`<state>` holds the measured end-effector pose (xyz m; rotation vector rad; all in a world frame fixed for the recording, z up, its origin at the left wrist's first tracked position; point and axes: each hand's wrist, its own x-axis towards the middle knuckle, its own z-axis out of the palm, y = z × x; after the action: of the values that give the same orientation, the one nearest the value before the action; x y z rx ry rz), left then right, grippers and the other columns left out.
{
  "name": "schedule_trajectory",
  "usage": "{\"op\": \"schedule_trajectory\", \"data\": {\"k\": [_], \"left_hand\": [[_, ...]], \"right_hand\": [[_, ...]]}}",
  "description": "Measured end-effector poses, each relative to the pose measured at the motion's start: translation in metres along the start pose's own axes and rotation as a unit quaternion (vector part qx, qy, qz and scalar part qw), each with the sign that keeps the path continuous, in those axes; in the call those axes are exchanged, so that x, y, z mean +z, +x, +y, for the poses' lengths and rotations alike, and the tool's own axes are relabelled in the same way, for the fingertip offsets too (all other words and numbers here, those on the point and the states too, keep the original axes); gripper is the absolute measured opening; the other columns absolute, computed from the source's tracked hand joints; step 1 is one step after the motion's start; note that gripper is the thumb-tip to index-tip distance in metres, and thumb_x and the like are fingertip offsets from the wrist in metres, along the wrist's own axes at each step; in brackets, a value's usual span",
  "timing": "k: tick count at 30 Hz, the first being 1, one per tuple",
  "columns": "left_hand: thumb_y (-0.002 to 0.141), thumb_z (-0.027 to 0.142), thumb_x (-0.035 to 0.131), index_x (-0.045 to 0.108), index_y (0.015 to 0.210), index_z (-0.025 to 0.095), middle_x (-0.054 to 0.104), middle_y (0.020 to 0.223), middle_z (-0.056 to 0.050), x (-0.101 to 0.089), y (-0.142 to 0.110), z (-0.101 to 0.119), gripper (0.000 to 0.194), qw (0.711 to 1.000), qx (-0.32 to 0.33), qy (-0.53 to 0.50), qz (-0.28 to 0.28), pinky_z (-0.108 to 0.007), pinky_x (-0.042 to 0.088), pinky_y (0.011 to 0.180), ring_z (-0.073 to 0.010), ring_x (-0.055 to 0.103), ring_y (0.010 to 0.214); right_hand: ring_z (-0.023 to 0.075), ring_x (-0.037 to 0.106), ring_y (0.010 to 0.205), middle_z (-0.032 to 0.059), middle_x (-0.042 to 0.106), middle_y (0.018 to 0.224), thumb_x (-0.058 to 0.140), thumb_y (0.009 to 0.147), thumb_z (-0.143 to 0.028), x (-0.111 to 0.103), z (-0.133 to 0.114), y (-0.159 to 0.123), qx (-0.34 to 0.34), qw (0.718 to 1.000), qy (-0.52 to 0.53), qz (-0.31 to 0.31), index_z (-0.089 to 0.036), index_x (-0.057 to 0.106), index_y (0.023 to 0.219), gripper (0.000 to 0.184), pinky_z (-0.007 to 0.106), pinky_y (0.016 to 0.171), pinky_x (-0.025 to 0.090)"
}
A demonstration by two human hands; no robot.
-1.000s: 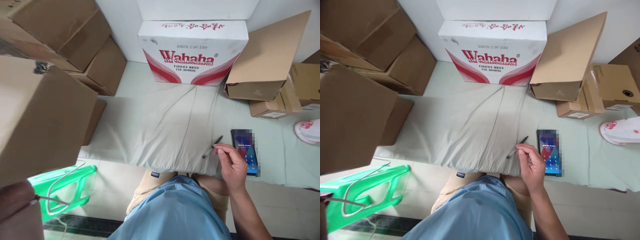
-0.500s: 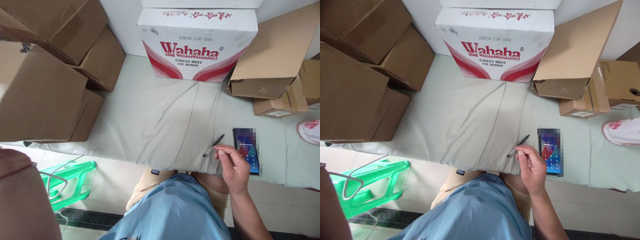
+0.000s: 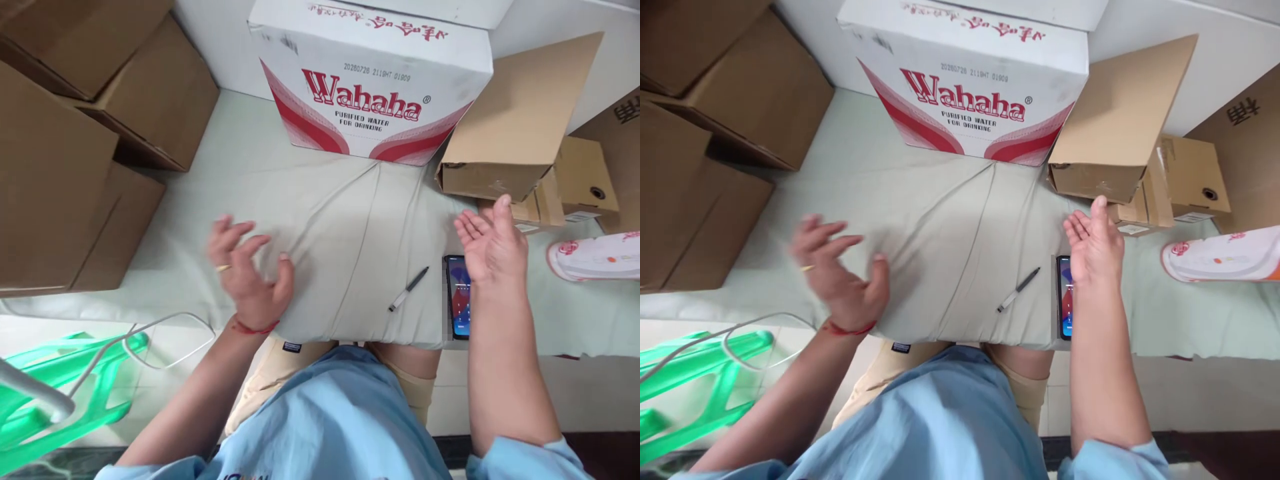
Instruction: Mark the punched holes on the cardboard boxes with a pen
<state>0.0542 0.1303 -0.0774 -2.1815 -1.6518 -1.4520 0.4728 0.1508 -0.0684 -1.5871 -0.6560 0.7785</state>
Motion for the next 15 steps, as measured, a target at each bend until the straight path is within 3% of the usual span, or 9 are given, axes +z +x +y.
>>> {"op": "schedule_trajectory", "data": {"k": [3,5,9,12,13,15], "left_hand": [[0.095,0.031,0.063,0.061,0.125,0.022,0.063,0.138,-0.017,0.035,-0.013,0.005,0.032,0.978,-0.040,-0.026,-0.202,-0.065,0.045,0.127,-0.0394,0.057,0.147],[0.098,0.033,0.060,0.065,0.125,0.020,0.066,0.138,-0.020,0.048,-0.015,0.003,0.031,0.959,-0.043,-0.018,-0.278,-0.067,0.041,0.129,-0.0408,0.058,0.147],[0.103,0.034,0.055,0.067,0.127,0.018,0.068,0.141,-0.021,0.051,-0.014,-0.002,0.031,0.954,-0.022,-0.008,-0.298,-0.067,0.034,0.133,-0.0394,0.058,0.150],[0.103,0.034,0.055,0.068,0.126,0.019,0.069,0.140,-0.019,0.049,-0.014,-0.003,0.031,0.955,-0.025,-0.011,-0.296,-0.066,0.036,0.132,-0.0375,0.060,0.149],[0.102,0.034,0.056,0.068,0.126,0.020,0.070,0.140,-0.019,0.048,-0.014,-0.003,0.030,0.955,-0.027,-0.013,-0.296,-0.065,0.037,0.132,-0.0372,0.060,0.149],[0.101,0.033,0.057,0.068,0.126,0.020,0.070,0.140,-0.018,0.048,-0.014,-0.003,0.030,0.955,-0.028,-0.017,-0.296,-0.064,0.037,0.132,-0.0368,0.060,0.149]], "right_hand": [[0.0346,0.071,0.134,0.0384,0.057,0.144,0.031,0.104,-0.087,0.016,0.009,0.041,0.050,0.998,-0.031,0.001,0.001,0.045,0.154,0.102,0.053,0.095,0.064],[0.0370,0.070,0.138,0.0488,0.045,0.152,0.018,0.104,-0.083,0.029,0.010,0.059,0.080,0.996,-0.037,0.026,0.010,0.029,0.162,0.111,0.050,0.089,0.062],[0.0403,0.066,0.143,0.0499,0.025,0.167,0.002,0.098,-0.079,0.051,0.010,0.077,0.043,0.997,-0.054,0.041,0.010,0.030,0.166,0.115,0.044,0.078,0.059],[0.0449,0.063,0.145,0.0492,0.020,0.169,-0.001,0.096,-0.076,0.063,0.011,0.086,0.025,0.995,-0.073,0.060,0.014,0.032,0.165,0.119,0.041,0.071,0.055],[0.0462,0.063,0.144,0.0498,0.022,0.168,-0.002,0.095,-0.076,0.066,0.011,0.088,0.005,0.995,-0.077,0.067,0.017,0.031,0.164,0.120,0.040,0.069,0.055],[0.0475,0.063,0.145,0.0501,0.027,0.166,0.003,0.098,-0.076,0.073,0.008,0.092,-0.119,0.988,-0.077,0.055,0.020,0.034,0.161,0.119,0.042,0.070,0.059]]}}
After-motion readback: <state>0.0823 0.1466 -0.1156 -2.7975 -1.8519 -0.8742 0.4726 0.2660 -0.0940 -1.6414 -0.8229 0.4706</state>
